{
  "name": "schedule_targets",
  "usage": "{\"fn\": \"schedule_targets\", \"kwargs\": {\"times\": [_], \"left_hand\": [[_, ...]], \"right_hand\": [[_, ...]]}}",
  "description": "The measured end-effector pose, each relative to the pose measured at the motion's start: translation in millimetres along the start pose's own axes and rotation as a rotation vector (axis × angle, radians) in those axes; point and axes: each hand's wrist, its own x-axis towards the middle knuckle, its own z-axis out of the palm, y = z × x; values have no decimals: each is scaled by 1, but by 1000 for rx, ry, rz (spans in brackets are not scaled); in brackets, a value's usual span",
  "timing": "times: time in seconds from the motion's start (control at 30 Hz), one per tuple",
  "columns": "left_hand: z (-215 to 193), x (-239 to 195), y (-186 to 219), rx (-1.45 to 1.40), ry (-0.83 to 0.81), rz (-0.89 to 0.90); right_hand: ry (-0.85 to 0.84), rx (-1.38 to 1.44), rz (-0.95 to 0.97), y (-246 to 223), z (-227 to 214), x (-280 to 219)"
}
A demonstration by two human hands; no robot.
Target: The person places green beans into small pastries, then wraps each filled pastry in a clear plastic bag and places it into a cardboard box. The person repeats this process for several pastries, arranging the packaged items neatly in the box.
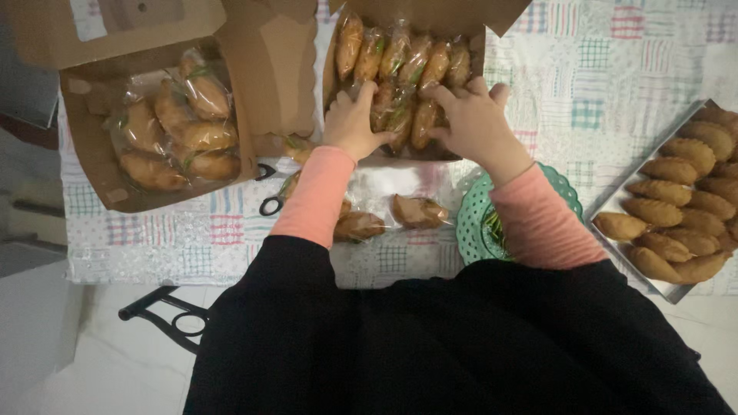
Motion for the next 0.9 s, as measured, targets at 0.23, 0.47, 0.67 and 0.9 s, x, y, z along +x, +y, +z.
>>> {"fn": "schedule_targets", "kwargs": {"times": [0.23,0.47,0.67,0.9], "left_hand": [[9,1,6,30,50,-15],[9,0,16,13,93,-77],[16,-5,16,32,147,-54],[8,-6,17,29,62,-68]], "right_hand": [[123,-34,-47,-2,37,14],[9,16,47,-1,32,15],[45,97,-64,4,23,8],[-62,-32,8,-1,28,8]]}}
